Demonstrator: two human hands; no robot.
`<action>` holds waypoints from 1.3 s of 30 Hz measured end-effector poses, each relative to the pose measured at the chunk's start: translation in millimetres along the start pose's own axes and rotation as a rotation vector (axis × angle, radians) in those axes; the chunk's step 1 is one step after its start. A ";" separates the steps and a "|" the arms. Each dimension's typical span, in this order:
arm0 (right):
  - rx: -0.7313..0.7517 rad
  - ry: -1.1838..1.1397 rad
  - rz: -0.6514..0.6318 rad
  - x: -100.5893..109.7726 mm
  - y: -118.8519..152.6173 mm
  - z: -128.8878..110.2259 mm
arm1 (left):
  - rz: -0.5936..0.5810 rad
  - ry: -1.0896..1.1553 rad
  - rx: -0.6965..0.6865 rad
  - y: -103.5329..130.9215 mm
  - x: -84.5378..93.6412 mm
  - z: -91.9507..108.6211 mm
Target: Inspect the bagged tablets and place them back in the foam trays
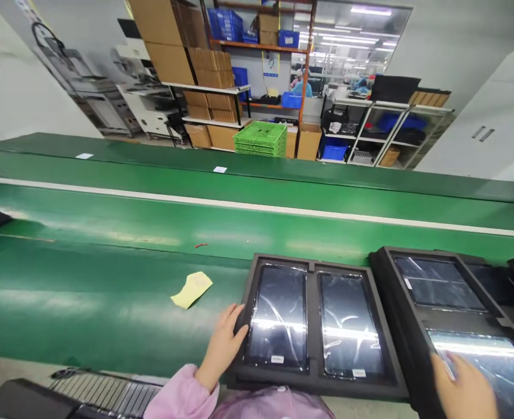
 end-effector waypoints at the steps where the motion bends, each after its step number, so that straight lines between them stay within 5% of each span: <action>1: 0.194 0.014 -0.069 -19.9 1.8 -42.6 | -0.028 -0.028 -0.011 -4.0 -6.8 -3.6; 3: 0.507 -0.004 -0.184 -63.5 10.4 -128.3 | -0.094 -0.043 -0.020 -15.2 -18.7 -8.4; 6: 0.627 0.000 -0.247 -124.9 12.8 -223.5 | -0.201 -0.026 -0.047 -32.2 -29.9 -9.9; 8: 0.625 0.029 -0.260 -157.0 5.0 -260.0 | -0.244 -0.014 -0.021 -38.6 -32.6 -12.2; 11: 0.601 0.068 -0.290 -186.5 -11.6 -283.9 | -0.263 0.042 0.026 -40.0 -33.2 -16.1; 15: 0.599 0.079 -0.323 -189.1 -14.0 -294.2 | -0.264 0.104 0.020 -38.0 -34.4 -16.1; 18: 0.729 0.026 -0.436 -162.0 23.2 -300.6 | -0.209 0.056 0.079 -38.1 -33.2 -19.1; 20: 0.902 -0.047 -0.613 -132.0 67.2 -301.5 | -0.144 0.010 0.067 -37.5 -29.2 -19.1; 23: 1.118 -0.329 -1.010 -81.6 128.6 -288.9 | -0.152 -0.050 -0.208 -31.5 -24.8 -6.2; 25: 0.968 -0.600 -1.189 -62.8 135.2 -270.0 | -0.233 -0.056 -0.413 -23.2 -24.3 3.9; 27: 0.709 -0.630 -0.985 -65.3 110.4 -242.9 | -0.290 -0.034 -0.480 -18.2 -23.8 8.4; 29: 0.634 -0.411 -0.674 -76.7 85.2 -215.7 | -0.296 -0.019 -0.457 -20.6 -24.3 10.4; 31: 0.839 -0.201 -0.610 -93.6 84.1 -204.1 | -0.238 -0.017 -0.361 -31.8 -25.9 10.6; 34: 1.199 -0.103 -0.725 -111.6 108.7 -201.3 | -0.076 0.024 -0.063 -59.1 -27.7 4.8; 36: 1.299 -0.082 -0.724 -114.6 119.4 -204.5 | -0.048 0.067 0.069 -75.4 -31.5 2.7; 39: 1.352 -0.029 -0.552 -113.1 116.4 -216.8 | -0.095 0.136 0.152 -91.1 -36.4 0.7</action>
Point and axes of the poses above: each hand's wrist, its own y-axis away from the middle knuckle, its own x-axis out of the back of the hand, z = x × y, the point moved 5 cm from there along -y, towards the middle knuckle, and after that the axes turned 6 degrees about y, right-handed, at the moved point
